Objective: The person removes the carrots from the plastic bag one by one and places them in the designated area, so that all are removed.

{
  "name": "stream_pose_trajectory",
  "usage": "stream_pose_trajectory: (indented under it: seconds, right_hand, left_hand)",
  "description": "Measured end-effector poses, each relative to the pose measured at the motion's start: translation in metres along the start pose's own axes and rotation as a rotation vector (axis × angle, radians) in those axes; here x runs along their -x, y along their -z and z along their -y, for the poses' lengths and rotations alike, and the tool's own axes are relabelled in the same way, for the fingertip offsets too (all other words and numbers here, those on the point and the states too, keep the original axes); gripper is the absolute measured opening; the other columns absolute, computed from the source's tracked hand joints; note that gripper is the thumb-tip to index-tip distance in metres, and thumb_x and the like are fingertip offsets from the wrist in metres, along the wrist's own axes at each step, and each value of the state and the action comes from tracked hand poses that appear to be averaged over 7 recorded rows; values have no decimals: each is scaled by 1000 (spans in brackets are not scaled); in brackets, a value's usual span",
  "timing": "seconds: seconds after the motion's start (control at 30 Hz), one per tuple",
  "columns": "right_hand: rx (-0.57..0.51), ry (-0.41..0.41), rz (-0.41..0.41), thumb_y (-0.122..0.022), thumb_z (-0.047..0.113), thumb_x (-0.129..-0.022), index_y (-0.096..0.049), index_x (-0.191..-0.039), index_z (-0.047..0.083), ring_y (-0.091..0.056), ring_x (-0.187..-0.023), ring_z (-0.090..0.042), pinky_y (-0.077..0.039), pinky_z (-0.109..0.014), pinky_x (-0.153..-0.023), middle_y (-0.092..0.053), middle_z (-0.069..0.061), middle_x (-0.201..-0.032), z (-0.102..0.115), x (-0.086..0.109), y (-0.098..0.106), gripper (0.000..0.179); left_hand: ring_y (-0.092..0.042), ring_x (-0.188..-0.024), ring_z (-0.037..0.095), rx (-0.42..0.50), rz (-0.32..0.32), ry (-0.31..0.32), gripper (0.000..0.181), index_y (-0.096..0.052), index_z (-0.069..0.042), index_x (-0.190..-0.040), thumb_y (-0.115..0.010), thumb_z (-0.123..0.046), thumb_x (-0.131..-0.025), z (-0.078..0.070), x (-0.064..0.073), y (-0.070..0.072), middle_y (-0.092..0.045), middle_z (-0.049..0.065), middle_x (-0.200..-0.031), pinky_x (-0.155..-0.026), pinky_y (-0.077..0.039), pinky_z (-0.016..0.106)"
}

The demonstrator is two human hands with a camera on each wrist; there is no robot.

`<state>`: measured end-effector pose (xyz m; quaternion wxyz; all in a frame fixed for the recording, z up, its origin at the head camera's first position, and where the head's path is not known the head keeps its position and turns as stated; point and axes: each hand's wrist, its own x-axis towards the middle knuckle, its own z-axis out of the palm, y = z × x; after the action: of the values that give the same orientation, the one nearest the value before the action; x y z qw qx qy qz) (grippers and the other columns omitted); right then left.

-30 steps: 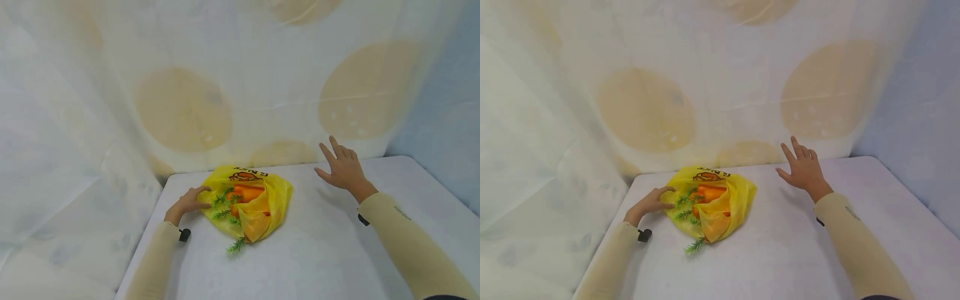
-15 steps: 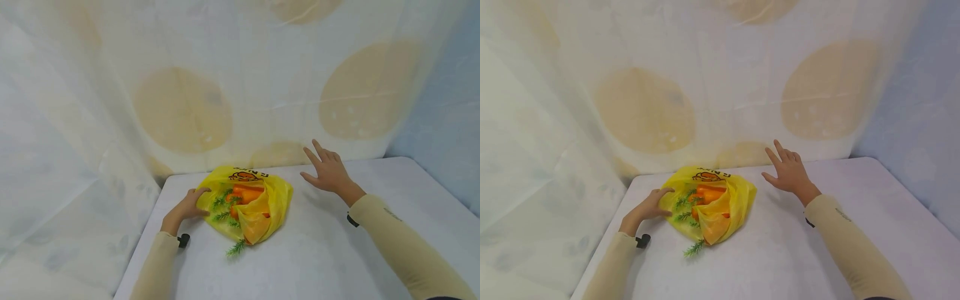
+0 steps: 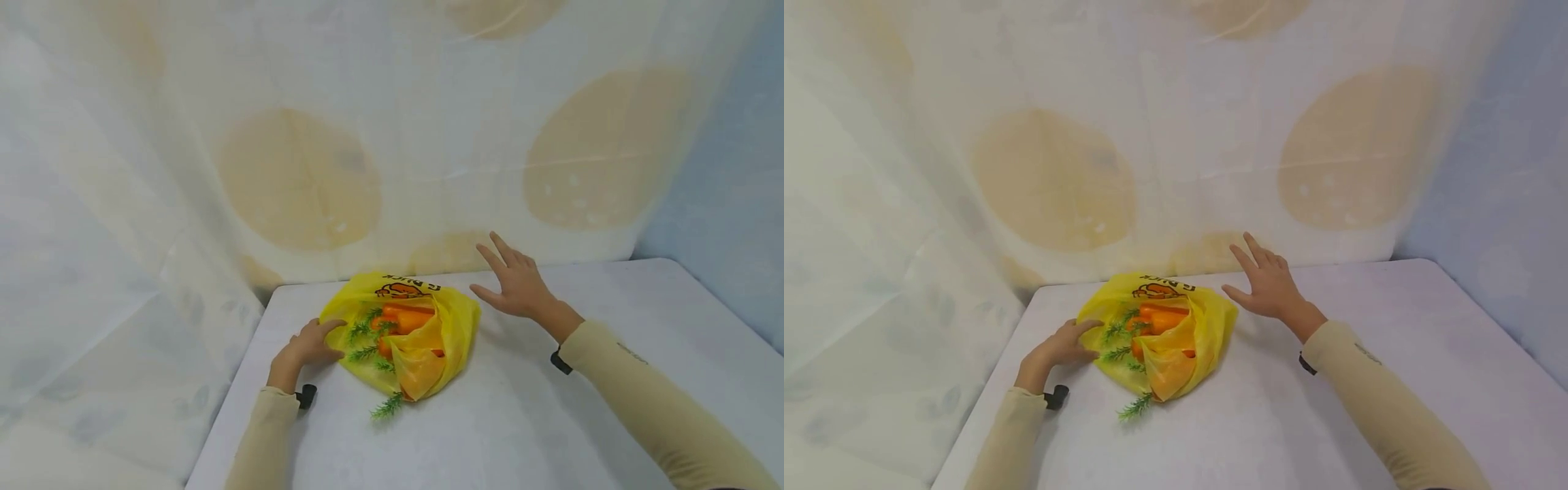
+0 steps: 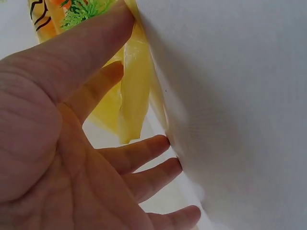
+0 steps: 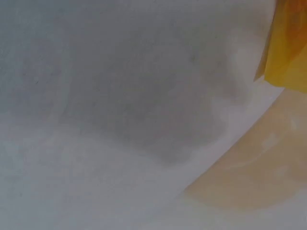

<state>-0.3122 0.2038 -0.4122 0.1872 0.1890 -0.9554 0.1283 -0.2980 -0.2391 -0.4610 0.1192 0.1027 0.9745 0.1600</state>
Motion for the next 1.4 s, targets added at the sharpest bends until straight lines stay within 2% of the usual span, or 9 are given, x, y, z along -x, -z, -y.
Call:
stream_pose_trajectory:
  seconds: [0.2,0.37,0.5,0.8,0.97,1.2,1.4]
  right_hand:
    - [-70,-25,45,-63,53,-89,-28,-156,18,-31,-143,-44,-23,-68,-112,-9,-13,-167,19,-4,0,84]
    - [-125,28,61,-62,54,-90,-28,-156,17,-32,-143,-44,-24,-69,-111,-13,-14,-166,32,-8,-4,82]
    - [-166,78,43,-63,51,-90,-31,-155,16,-34,-142,-43,-28,-69,-110,-17,-15,-165,40,-11,-4,80]
    - [-290,91,68,-66,46,-90,-35,-152,19,-35,-143,-39,-30,-63,-113,-29,-12,-160,63,-17,-8,74]
    - [-334,115,84,-66,45,-91,-37,-151,17,-35,-143,-36,-33,-60,-113,-33,-11,-158,77,-16,-13,72]
    - [-420,142,124,-68,38,-91,-40,-149,13,-37,-142,-35,-36,-58,-112,-37,-12,-154,93,-6,-22,69]
    - [-443,178,115,-69,37,-92,-40,-149,12,-39,-140,-36,-38,-58,-109,-38,-14,-154,98,-7,-26,69]
  left_hand:
    - [-26,-144,49,12,21,15,65,-49,-25,-145,-75,-35,-87,-6,0,-1,-30,29,-155,-104,-24,78]
    - [-26,-144,50,13,26,28,64,-50,-24,-145,-75,-34,-87,-8,-1,-3,-29,30,-155,-103,-24,78]
    - [-25,-145,49,16,25,36,64,-50,-26,-145,-75,-34,-87,-8,-3,-5,-29,29,-156,-104,-22,79]
    - [-24,-145,50,24,20,50,63,-51,-25,-144,-75,-34,-87,-15,-4,0,-28,30,-156,-105,-22,78]
    - [-25,-145,49,23,10,49,62,-51,-25,-144,-75,-34,-87,-18,-5,-1,-29,29,-155,-104,-22,78]
    - [-26,-144,49,19,35,56,62,-53,-25,-142,-76,-34,-86,-17,-2,-7,-30,29,-155,-104,-23,78]
    - [-25,-145,48,25,11,51,61,-53,-25,-142,-76,-33,-86,-18,-3,-4,-30,29,-155,-105,-22,77]
